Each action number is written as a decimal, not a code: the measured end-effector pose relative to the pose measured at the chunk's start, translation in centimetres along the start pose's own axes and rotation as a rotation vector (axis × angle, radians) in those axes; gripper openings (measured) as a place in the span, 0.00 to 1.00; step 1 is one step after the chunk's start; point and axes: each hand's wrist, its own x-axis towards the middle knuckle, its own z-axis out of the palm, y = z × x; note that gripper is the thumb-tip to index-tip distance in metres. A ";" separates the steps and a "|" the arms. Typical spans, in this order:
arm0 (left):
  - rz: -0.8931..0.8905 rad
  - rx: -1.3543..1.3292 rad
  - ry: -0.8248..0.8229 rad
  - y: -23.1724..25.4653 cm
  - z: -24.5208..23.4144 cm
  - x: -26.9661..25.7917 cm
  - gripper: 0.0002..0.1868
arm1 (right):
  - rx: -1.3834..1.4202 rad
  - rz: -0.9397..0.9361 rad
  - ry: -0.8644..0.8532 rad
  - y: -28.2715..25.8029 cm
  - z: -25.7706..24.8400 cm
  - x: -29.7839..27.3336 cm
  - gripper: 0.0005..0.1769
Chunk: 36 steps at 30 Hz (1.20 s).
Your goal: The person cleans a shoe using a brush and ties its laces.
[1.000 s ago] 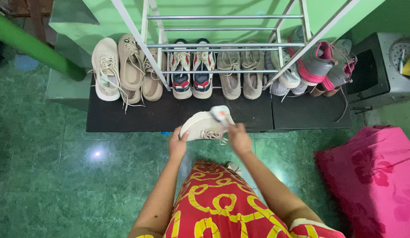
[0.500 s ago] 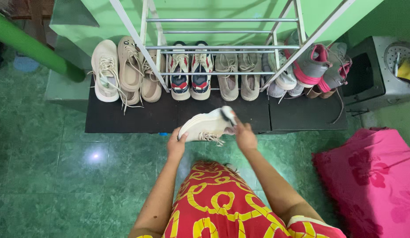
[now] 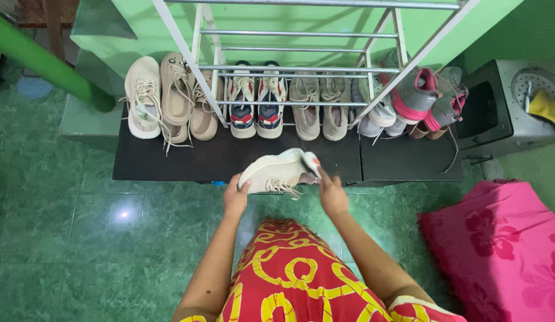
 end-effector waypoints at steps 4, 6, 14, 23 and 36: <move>-0.001 -0.024 0.019 -0.3 0.2 0.1 0.22 | -0.050 0.004 0.000 -0.7 0.0 0.5 0.26; 0.009 0.019 0.037 -0.3 0.1 0.1 0.22 | -0.023 -0.093 0.031 -2.4 0.8 -0.2 0.27; 0.063 -0.061 -0.012 0.2 -0.2 -0.9 0.21 | -0.091 0.096 -0.059 0.7 0.1 1.6 0.26; 0.024 -0.046 0.016 -0.7 0.1 -0.8 0.23 | 0.071 -0.325 -0.087 -3.7 3.0 -0.2 0.28; -0.290 -0.439 -0.141 -0.5 -1.7 -2.3 0.22 | 0.542 -0.094 0.087 4.2 3.5 3.1 0.44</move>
